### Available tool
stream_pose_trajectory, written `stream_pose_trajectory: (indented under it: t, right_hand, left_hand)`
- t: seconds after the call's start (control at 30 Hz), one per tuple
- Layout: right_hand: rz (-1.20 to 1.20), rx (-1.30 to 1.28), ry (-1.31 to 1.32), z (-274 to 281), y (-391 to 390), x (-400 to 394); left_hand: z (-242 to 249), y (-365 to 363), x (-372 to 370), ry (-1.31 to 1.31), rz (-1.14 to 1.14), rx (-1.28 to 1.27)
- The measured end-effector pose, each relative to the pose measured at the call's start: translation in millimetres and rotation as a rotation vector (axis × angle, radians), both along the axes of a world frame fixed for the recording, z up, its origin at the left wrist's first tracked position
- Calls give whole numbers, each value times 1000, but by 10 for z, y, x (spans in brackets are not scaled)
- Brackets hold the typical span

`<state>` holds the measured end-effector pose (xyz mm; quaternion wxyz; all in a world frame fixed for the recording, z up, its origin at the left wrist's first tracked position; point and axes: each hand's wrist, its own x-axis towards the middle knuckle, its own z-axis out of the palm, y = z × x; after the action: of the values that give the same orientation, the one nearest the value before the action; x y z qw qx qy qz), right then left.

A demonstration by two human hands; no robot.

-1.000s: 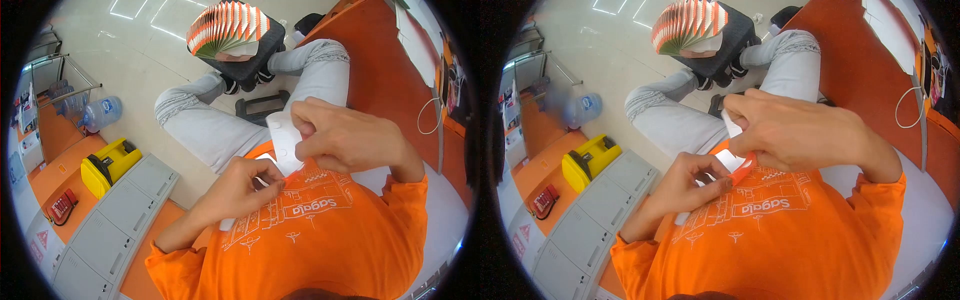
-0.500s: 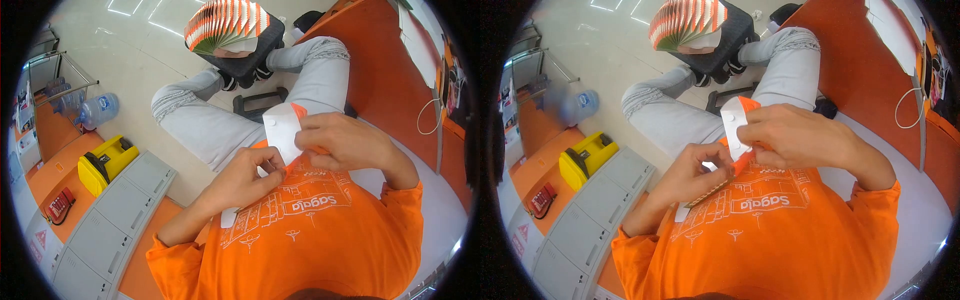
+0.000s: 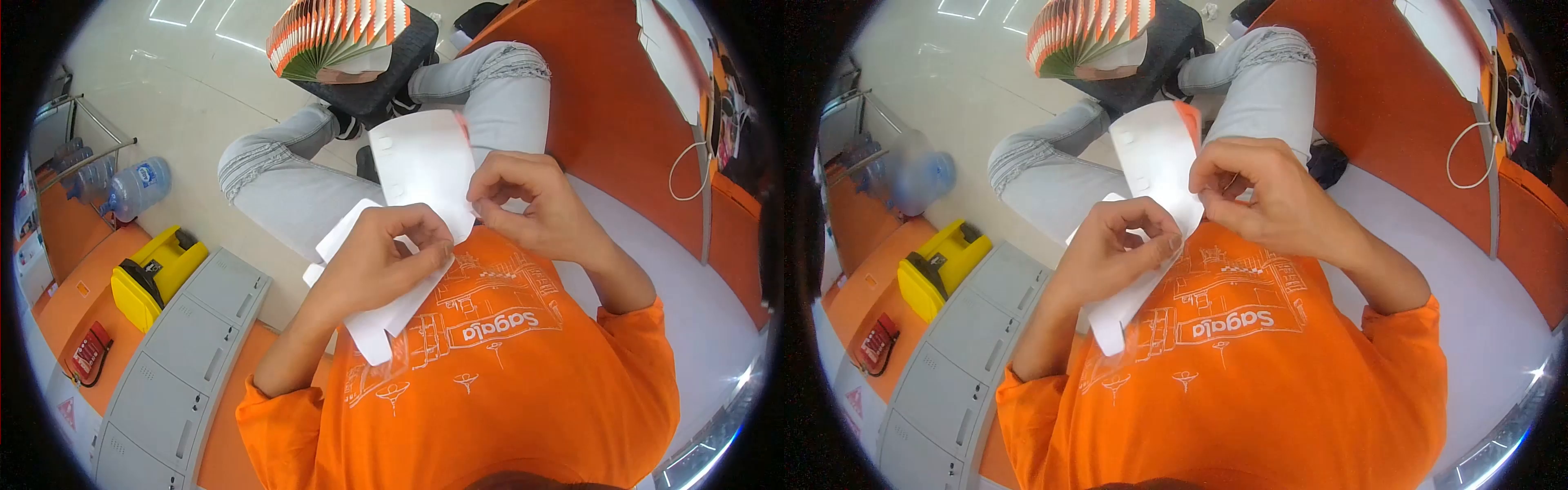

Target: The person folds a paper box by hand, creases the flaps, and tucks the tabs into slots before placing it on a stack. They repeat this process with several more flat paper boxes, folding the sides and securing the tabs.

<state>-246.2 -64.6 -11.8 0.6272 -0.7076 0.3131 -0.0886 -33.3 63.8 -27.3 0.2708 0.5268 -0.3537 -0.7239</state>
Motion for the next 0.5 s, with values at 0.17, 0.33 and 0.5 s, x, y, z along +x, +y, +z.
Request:
stream_pose_trajectory:
  t: [0.17, 0.33, 0.5]
  right_hand:
    - [-60, 79, 27, -111, 135, -12]
    - [-123, 120, 32, -171, 248, -22]
    - [-290, 175, -32, -201, 310, -20]
  left_hand:
    - [122, -65, -106, -199, -24, -124]
    - [8, -17, -272, -510, -131, -318]
    - [-23, -184, -122, -296, -162, -82]
